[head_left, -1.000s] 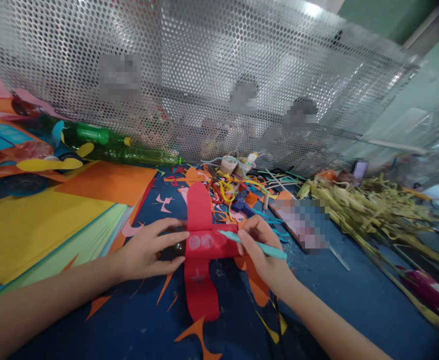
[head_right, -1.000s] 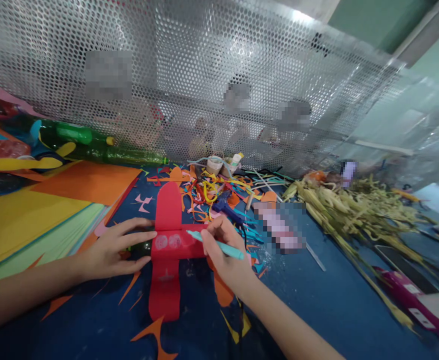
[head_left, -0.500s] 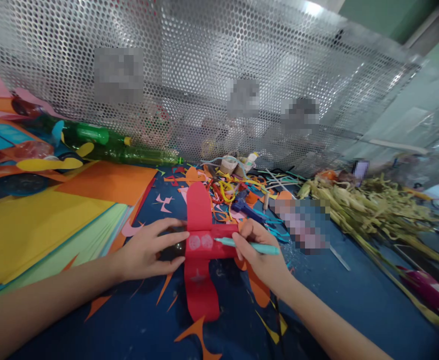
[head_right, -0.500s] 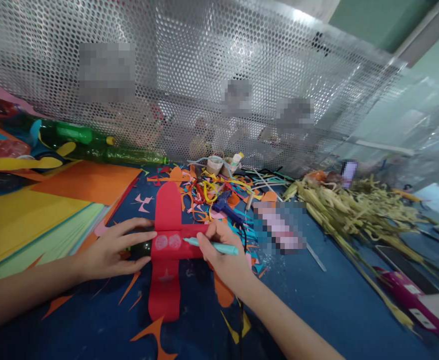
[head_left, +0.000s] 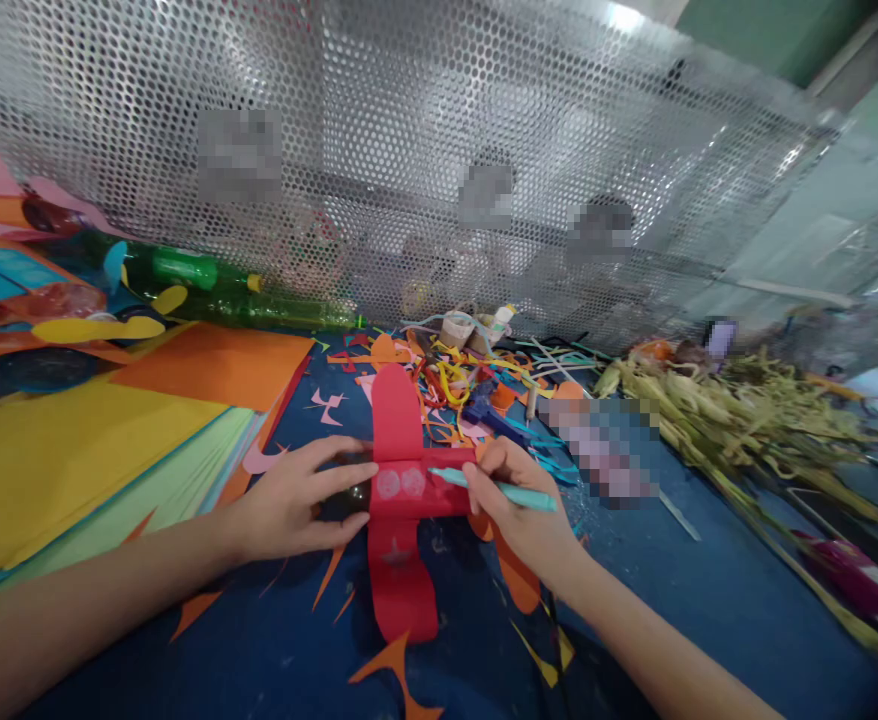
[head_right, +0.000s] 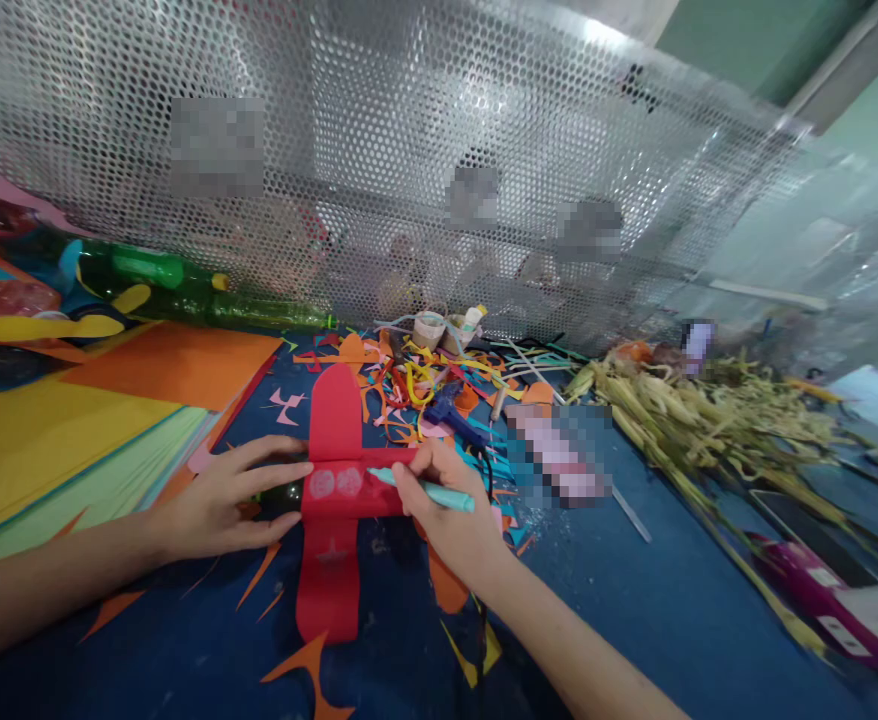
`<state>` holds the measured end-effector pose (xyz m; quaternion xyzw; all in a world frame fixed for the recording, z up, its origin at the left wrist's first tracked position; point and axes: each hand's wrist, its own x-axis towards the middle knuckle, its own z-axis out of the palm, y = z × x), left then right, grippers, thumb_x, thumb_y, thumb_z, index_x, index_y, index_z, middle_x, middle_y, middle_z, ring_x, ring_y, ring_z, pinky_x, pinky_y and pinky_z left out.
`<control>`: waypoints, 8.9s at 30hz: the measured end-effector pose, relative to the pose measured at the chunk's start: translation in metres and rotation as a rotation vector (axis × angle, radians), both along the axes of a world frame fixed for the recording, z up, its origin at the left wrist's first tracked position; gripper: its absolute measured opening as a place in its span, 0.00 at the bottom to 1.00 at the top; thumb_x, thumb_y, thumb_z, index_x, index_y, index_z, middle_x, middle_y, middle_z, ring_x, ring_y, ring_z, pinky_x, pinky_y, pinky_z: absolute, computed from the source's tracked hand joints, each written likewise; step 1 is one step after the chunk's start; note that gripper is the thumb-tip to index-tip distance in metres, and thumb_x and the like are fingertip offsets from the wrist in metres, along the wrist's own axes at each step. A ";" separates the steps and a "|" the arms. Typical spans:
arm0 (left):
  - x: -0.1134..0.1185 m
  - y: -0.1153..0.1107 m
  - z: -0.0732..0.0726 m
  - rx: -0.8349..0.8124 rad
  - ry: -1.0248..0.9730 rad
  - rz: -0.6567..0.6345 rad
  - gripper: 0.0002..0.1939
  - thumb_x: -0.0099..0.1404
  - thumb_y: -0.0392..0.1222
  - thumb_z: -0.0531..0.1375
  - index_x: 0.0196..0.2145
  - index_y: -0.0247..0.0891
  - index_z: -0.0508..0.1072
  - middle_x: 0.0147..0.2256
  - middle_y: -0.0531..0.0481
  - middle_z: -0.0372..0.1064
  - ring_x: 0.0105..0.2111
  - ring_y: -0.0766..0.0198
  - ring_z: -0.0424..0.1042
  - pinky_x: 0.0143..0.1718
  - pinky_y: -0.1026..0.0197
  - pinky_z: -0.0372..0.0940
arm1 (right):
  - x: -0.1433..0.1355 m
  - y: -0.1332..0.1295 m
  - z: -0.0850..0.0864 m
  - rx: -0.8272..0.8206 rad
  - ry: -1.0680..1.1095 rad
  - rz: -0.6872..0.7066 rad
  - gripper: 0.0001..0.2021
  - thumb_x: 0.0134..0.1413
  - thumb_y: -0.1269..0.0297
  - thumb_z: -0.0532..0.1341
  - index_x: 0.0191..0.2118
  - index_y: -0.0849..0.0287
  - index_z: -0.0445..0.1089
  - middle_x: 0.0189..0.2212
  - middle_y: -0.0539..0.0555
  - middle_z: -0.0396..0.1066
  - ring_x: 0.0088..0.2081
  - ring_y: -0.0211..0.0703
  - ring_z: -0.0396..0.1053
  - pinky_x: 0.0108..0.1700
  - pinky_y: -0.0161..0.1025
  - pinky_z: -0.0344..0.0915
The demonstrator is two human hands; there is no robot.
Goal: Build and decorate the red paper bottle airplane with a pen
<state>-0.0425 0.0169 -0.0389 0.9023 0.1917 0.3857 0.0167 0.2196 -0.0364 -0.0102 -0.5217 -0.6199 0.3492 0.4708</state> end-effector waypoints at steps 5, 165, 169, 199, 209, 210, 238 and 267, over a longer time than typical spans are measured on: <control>0.000 0.001 -0.001 -0.004 0.005 0.002 0.19 0.62 0.39 0.59 0.51 0.41 0.64 0.48 0.40 0.64 0.47 0.57 0.70 0.41 0.58 0.71 | -0.001 -0.001 0.000 -0.009 0.001 0.010 0.14 0.57 0.61 0.58 0.25 0.54 0.53 0.15 0.43 0.59 0.17 0.35 0.57 0.22 0.34 0.54; 0.000 0.000 0.000 -0.028 -0.020 -0.006 0.19 0.60 0.39 0.60 0.50 0.40 0.65 0.48 0.40 0.66 0.48 0.57 0.70 0.42 0.57 0.71 | 0.001 0.000 -0.001 0.061 0.104 0.044 0.12 0.56 0.64 0.59 0.26 0.55 0.53 0.17 0.42 0.54 0.17 0.33 0.54 0.22 0.34 0.50; 0.001 -0.001 0.002 -0.029 -0.031 -0.006 0.19 0.60 0.38 0.60 0.50 0.41 0.65 0.48 0.40 0.66 0.47 0.57 0.70 0.42 0.57 0.71 | 0.000 0.002 -0.003 0.039 0.112 0.007 0.13 0.54 0.65 0.58 0.25 0.54 0.52 0.16 0.41 0.51 0.16 0.32 0.51 0.21 0.33 0.48; 0.001 -0.001 0.001 -0.016 -0.025 0.028 0.20 0.60 0.40 0.60 0.50 0.44 0.66 0.47 0.42 0.67 0.46 0.58 0.71 0.41 0.58 0.71 | 0.003 0.000 -0.002 0.014 -0.088 0.022 0.12 0.55 0.63 0.58 0.25 0.55 0.54 0.18 0.43 0.51 0.19 0.34 0.51 0.21 0.33 0.49; 0.001 -0.001 0.001 -0.009 -0.027 0.029 0.19 0.60 0.39 0.60 0.50 0.43 0.66 0.47 0.41 0.66 0.46 0.57 0.71 0.41 0.58 0.71 | 0.002 0.001 0.001 0.020 -0.103 0.043 0.12 0.54 0.64 0.57 0.24 0.55 0.53 0.18 0.43 0.51 0.19 0.34 0.51 0.21 0.33 0.49; 0.001 -0.001 0.001 -0.010 -0.030 0.029 0.19 0.60 0.39 0.60 0.50 0.43 0.66 0.48 0.42 0.67 0.46 0.57 0.71 0.41 0.59 0.71 | 0.001 0.001 0.002 0.018 -0.102 0.039 0.12 0.55 0.64 0.57 0.24 0.55 0.53 0.18 0.43 0.51 0.19 0.34 0.51 0.21 0.33 0.49; 0.000 -0.001 0.001 -0.004 -0.008 0.027 0.19 0.61 0.39 0.59 0.50 0.42 0.64 0.48 0.41 0.65 0.46 0.58 0.71 0.41 0.59 0.71 | 0.004 0.005 0.006 0.001 -0.055 0.030 0.12 0.52 0.66 0.57 0.24 0.55 0.52 0.17 0.42 0.50 0.19 0.33 0.47 0.21 0.33 0.46; 0.000 -0.001 0.001 0.008 0.000 0.018 0.18 0.62 0.39 0.58 0.50 0.39 0.65 0.47 0.40 0.65 0.46 0.57 0.71 0.41 0.58 0.71 | 0.006 0.002 0.004 -0.074 -0.030 0.134 0.13 0.52 0.64 0.58 0.23 0.54 0.53 0.16 0.43 0.53 0.17 0.33 0.49 0.20 0.33 0.47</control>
